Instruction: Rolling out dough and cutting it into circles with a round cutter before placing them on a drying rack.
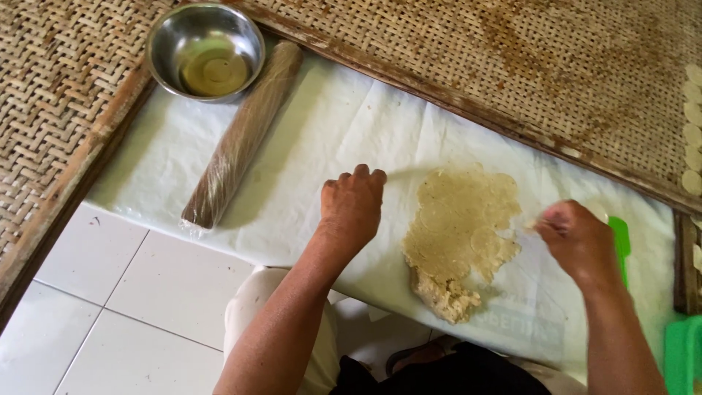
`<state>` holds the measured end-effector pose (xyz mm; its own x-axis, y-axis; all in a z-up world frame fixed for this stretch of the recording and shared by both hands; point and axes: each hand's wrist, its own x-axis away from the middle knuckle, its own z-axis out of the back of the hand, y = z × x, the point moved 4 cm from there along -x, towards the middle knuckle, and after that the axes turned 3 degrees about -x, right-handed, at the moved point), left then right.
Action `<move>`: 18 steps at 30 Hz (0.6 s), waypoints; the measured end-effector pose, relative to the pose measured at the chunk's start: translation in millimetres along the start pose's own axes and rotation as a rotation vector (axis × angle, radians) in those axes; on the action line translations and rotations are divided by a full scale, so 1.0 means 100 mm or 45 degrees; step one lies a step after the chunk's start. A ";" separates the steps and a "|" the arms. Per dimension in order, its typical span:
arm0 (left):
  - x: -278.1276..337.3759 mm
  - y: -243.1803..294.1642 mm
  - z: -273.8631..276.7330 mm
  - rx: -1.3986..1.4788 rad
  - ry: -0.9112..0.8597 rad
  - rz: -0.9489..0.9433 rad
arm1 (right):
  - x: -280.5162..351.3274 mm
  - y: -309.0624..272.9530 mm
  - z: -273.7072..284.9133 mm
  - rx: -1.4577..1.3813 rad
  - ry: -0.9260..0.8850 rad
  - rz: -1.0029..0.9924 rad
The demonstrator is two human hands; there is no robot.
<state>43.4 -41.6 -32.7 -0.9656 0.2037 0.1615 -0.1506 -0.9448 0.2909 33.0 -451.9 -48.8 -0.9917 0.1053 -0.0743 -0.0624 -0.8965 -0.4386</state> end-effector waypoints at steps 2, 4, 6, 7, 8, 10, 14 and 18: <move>-0.01 0.00 0.01 0.044 0.075 -0.015 | -0.02 -0.20 -0.10 -0.110 -0.032 0.009; 0.02 0.00 -0.01 0.047 0.053 -0.003 | -0.07 -0.33 -0.12 -0.003 -0.057 0.056; 0.01 -0.01 -0.01 0.050 0.041 0.012 | -0.12 -0.46 -0.13 0.104 -0.076 0.112; 0.01 -0.03 -0.02 0.043 0.039 0.019 | -0.13 -0.49 -0.14 0.133 -0.110 0.094; 0.01 -0.04 -0.03 0.036 0.036 0.026 | -0.13 -0.52 -0.15 0.162 -0.143 0.077; 0.01 -0.05 -0.04 0.055 0.080 0.016 | -0.11 -0.50 -0.15 0.137 -0.155 0.046; 0.04 -0.04 -0.03 0.080 0.094 0.012 | -0.08 -0.31 -0.14 0.172 -0.209 -0.063; 0.05 0.00 -0.01 0.070 0.040 0.015 | 0.00 -0.04 -0.10 0.193 -0.197 -0.184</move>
<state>38.5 -41.2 -32.9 -0.9736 0.1836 0.1355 -0.1282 -0.9313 0.3409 34.1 -444.5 -56.0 -0.9759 0.1808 0.1221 -0.2096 -0.9324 -0.2945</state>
